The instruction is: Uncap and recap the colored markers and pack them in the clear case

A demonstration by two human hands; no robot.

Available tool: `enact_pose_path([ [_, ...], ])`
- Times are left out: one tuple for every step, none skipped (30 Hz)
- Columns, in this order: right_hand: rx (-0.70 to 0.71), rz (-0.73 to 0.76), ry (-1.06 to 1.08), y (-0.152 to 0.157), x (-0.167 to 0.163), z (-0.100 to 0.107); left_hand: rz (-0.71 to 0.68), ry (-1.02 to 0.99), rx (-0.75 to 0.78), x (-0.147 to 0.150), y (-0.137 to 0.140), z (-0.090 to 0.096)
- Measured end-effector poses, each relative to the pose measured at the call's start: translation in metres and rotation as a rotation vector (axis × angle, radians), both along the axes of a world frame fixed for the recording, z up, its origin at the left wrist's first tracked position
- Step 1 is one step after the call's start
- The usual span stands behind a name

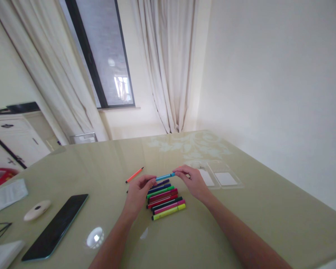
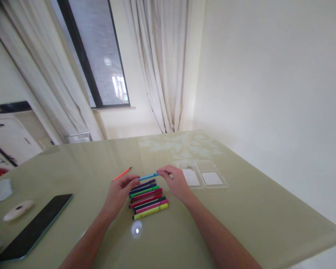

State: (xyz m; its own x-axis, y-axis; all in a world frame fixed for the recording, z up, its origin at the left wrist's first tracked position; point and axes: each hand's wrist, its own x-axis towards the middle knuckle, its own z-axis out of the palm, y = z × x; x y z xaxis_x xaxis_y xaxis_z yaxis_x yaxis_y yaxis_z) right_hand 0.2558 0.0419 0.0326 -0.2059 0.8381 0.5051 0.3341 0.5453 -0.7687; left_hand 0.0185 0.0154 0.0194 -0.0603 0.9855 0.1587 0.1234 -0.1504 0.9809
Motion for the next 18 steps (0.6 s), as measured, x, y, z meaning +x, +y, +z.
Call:
enact_pose_path([
  [-0.016, -0.001, 0.006, 0.0, -0.001, -0.001, 0.013, -0.012, -0.012, 0.0, 0.0, -0.001],
  [-0.026, 0.001, 0.005, 0.0, -0.001, -0.001, 0.029, -0.021, -0.023, 0.0, 0.0, -0.002],
  [-0.03, 0.008, -0.003, -0.001, -0.002, -0.002, 0.044, -0.027, -0.034, -0.001, 0.0, -0.003],
  [-0.033, 0.018, -0.017, -0.001, -0.003, -0.003, 0.054, -0.029, -0.041, -0.001, 0.0, -0.004],
  [-0.037, 0.028, -0.03, -0.002, -0.004, -0.003, 0.056, -0.024, -0.045, -0.001, 0.001, -0.005],
  [-0.044, 0.034, -0.041, -0.002, -0.005, -0.003, 0.051, -0.011, -0.043, -0.001, 0.001, -0.006],
  [-0.056, 0.035, -0.051, -0.001, -0.005, -0.004, 0.039, 0.016, -0.033, 0.0, 0.002, -0.007],
  [-0.071, 0.032, -0.061, 0.0, -0.005, -0.004, 0.021, 0.056, -0.016, 0.0, 0.002, -0.007],
  [-0.083, 0.022, -0.071, 0.002, -0.004, -0.005, 0.007, 0.109, 0.009, 0.001, 0.002, -0.008],
  [-0.086, 0.001, -0.08, 0.004, -0.003, -0.007, 0.003, 0.173, 0.041, 0.001, 0.003, -0.008],
  [-0.08, -0.033, -0.092, 0.007, 0.0, -0.008, 0.009, 0.242, 0.077, 0.001, 0.003, -0.008],
  [-0.064, -0.079, -0.113, 0.011, 0.003, -0.01, 0.024, 0.311, 0.112, 0.0, 0.004, -0.009],
  [-0.041, -0.135, -0.153, 0.014, 0.006, -0.013, 0.04, 0.377, 0.142, -0.002, 0.005, -0.01],
  [-0.017, -0.196, -0.219, 0.017, 0.011, -0.016, 0.052, 0.437, 0.163, -0.004, 0.006, -0.011],
  [0.002, -0.257, -0.313, 0.02, 0.015, -0.019, 0.058, 0.495, 0.174, -0.007, 0.008, -0.013],
  [0.014, -0.314, -0.426, 0.022, 0.019, -0.022, 0.058, 0.55, 0.178, -0.01, 0.009, -0.015],
  [0.017, -0.358, -0.546, 0.024, 0.022, -0.025, 0.065, 0.61, 0.174, -0.015, 0.011, -0.016],
  [0.015, -0.387, -0.653, 0.025, 0.024, -0.027, 0.087, 0.671, 0.163, -0.019, 0.013, -0.018],
])
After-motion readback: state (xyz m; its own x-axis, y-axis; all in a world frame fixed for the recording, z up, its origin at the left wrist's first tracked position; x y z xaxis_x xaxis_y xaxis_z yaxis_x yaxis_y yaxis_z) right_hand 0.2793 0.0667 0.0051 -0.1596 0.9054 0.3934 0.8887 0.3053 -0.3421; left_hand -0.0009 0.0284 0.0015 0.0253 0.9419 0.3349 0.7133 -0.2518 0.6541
